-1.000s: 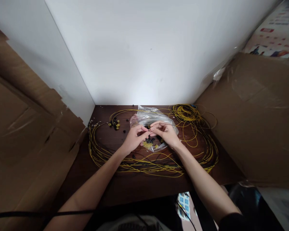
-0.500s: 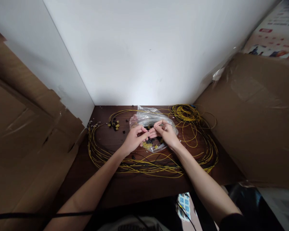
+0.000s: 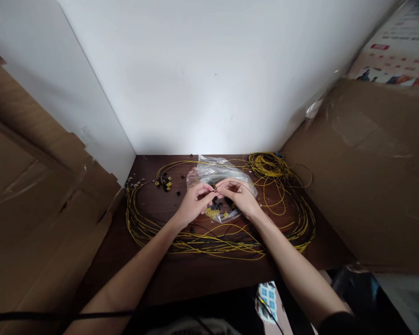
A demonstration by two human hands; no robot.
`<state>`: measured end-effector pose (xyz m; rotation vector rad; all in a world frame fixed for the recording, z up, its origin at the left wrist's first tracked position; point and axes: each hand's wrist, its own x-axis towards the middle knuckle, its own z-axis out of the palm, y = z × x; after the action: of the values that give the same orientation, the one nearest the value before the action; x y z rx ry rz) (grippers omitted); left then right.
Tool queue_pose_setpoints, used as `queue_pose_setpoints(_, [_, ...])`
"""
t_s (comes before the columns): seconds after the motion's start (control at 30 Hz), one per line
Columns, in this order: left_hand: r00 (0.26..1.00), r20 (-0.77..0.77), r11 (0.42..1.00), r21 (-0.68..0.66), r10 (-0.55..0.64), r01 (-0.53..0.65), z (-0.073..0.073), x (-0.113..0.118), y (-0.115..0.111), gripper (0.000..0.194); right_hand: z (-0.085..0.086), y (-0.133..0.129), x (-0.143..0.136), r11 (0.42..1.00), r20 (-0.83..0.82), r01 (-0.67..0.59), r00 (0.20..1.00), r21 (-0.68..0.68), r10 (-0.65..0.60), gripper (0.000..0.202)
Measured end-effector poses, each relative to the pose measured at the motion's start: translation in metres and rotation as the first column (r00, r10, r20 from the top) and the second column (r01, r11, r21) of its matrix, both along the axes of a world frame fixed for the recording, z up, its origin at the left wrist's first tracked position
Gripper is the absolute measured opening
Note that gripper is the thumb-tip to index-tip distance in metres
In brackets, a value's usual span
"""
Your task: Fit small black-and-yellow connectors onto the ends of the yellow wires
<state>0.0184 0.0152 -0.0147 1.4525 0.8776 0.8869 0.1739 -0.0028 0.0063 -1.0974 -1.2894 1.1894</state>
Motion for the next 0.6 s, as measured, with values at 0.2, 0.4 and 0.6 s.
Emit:
queue_pose_setpoints(0.2, [0.999, 0.031, 1.0, 0.008, -0.019, 0.019, -0.0011, -0.0004, 0.0011, 0.017, -0.0029, 0.0003, 0.0006, 1.0, -0.081, -0.012, 0.997, -0.028, 0.009, 0.025])
queue_pose_setpoints(0.4, [0.999, 0.036, 1.0, 0.021, -0.021, 0.02, -0.0008, -0.0008, 0.0006, 0.016, -0.0072, 0.003, -0.0008, 0.991, -0.242, 0.01, 0.969, -0.136, -0.043, 0.033])
queue_pose_setpoints(0.6, [1.0, 0.012, 1.0, 0.025, -0.01, 0.01, -0.0005, 0.0002, -0.0003, 0.017, -0.0048, 0.0026, 0.0013, 0.991, -0.223, 0.016, 0.974, -0.133, -0.046, 0.036])
